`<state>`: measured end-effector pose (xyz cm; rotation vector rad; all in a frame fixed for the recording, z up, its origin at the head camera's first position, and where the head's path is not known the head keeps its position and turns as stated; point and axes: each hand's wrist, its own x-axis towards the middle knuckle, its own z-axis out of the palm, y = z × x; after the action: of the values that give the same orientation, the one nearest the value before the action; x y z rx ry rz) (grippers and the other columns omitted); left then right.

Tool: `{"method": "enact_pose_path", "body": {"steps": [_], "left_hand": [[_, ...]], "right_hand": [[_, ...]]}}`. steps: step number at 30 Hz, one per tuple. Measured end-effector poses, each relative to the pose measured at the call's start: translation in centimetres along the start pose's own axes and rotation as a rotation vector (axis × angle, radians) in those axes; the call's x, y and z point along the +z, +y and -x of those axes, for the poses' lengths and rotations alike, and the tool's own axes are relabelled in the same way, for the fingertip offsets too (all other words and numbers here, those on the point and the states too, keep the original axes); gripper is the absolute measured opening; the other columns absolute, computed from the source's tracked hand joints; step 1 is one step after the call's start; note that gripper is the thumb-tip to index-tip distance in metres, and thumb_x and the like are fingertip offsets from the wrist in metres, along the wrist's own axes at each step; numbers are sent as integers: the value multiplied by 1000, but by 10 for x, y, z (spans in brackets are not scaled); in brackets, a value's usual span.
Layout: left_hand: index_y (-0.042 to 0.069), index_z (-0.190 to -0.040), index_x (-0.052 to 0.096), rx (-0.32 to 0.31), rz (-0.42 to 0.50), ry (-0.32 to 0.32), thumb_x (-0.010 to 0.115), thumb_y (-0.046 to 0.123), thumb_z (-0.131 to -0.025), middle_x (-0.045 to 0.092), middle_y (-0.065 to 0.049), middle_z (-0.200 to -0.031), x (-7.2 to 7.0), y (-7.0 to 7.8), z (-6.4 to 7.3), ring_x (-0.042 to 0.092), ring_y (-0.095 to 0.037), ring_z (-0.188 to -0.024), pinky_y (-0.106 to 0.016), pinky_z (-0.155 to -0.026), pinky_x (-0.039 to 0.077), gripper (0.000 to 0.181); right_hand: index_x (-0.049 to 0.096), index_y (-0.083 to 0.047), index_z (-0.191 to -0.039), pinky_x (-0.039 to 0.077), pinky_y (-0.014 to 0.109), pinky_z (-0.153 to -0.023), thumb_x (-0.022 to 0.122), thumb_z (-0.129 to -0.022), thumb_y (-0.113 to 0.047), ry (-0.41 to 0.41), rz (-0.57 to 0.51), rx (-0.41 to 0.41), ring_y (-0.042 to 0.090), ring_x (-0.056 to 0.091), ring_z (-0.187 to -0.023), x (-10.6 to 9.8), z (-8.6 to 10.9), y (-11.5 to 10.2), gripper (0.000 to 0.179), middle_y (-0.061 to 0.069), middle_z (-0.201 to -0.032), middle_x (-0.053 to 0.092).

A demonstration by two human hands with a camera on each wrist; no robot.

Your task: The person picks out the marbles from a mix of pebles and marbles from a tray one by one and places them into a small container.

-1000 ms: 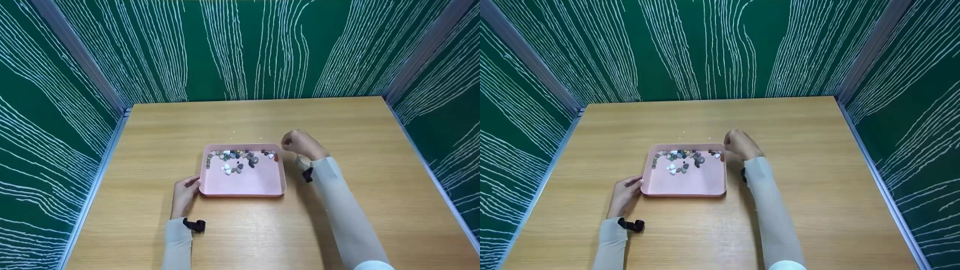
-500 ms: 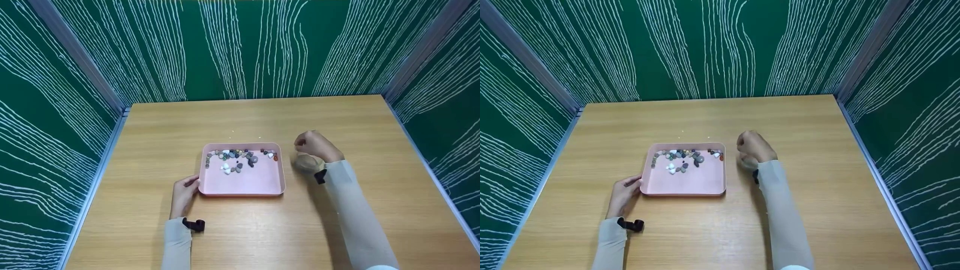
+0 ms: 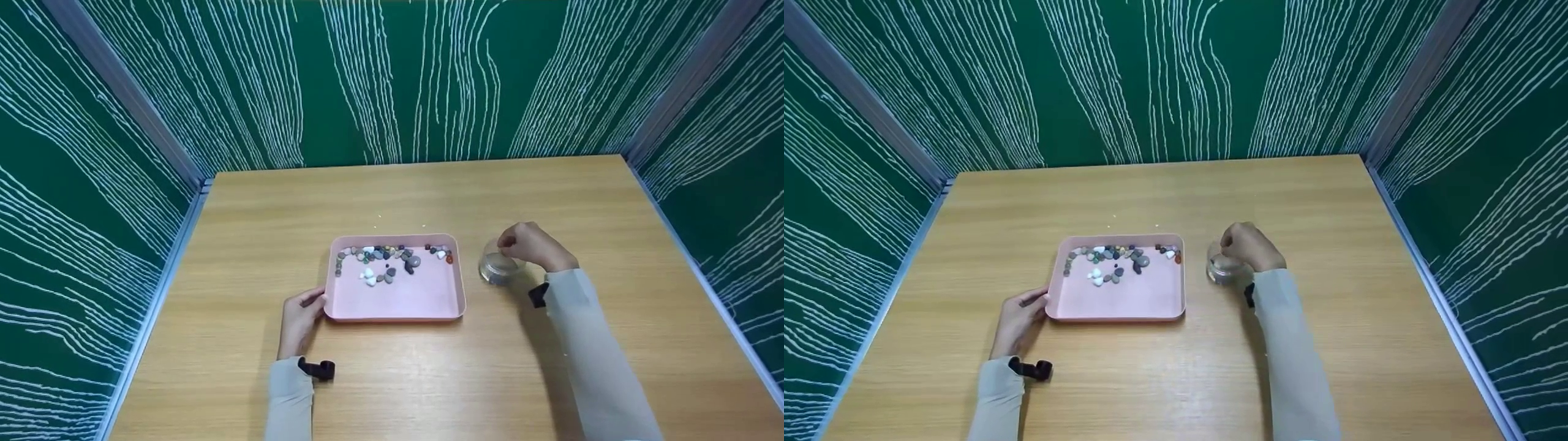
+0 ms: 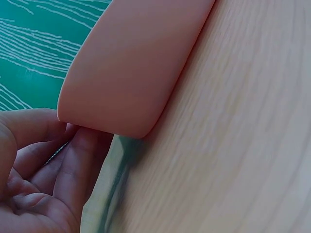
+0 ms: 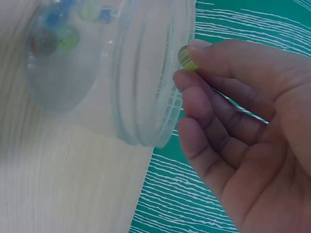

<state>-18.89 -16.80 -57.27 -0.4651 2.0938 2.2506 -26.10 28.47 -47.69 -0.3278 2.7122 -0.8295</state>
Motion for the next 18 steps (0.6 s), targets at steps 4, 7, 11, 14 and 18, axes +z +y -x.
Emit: {"method": "enact_pose_path", "body": {"steps": [4,7,11,14,18], "left_hand": [[-17,-116,59,1,-18,3,59,-7,-89,64,-28,-114,-1,-1,1,63,-12,-88,-18,-75,56,29],[-18,-117,58,11,-19,-4,58,-7,-89,65,-26,-109,-2,-1,1,63,-11,-86,-18,-73,55,30],[-18,-117,58,12,-2,-10,59,-8,-88,66,-25,-108,-1,0,1,63,-11,-85,-18,-73,56,31],[-18,-118,57,9,-4,-12,59,-7,-88,65,-27,-111,-1,1,1,63,-12,-87,-18,-74,56,31],[-18,-118,57,10,-5,-17,59,-7,-88,63,-29,-113,-1,1,1,62,-12,-88,-18,-75,55,32]], "right_hand": [[68,8,-107,55,47,-85,58,-88,-1,-32,-25,2,34,64,-96,2,1,2,23,26,-110,67],[66,10,-110,53,52,-90,57,-89,1,-47,-48,-8,42,62,-105,2,2,3,25,29,-115,64],[66,10,-110,54,51,-89,57,-89,1,-46,-49,-12,41,62,-105,3,3,5,25,29,-115,64],[67,9,-109,55,50,-88,57,-89,0,-41,-41,-7,37,63,-101,3,3,6,24,28,-114,65],[67,8,-110,54,50,-88,58,-89,-1,-37,-40,5,35,63,-101,4,3,5,24,27,-114,66]]}}
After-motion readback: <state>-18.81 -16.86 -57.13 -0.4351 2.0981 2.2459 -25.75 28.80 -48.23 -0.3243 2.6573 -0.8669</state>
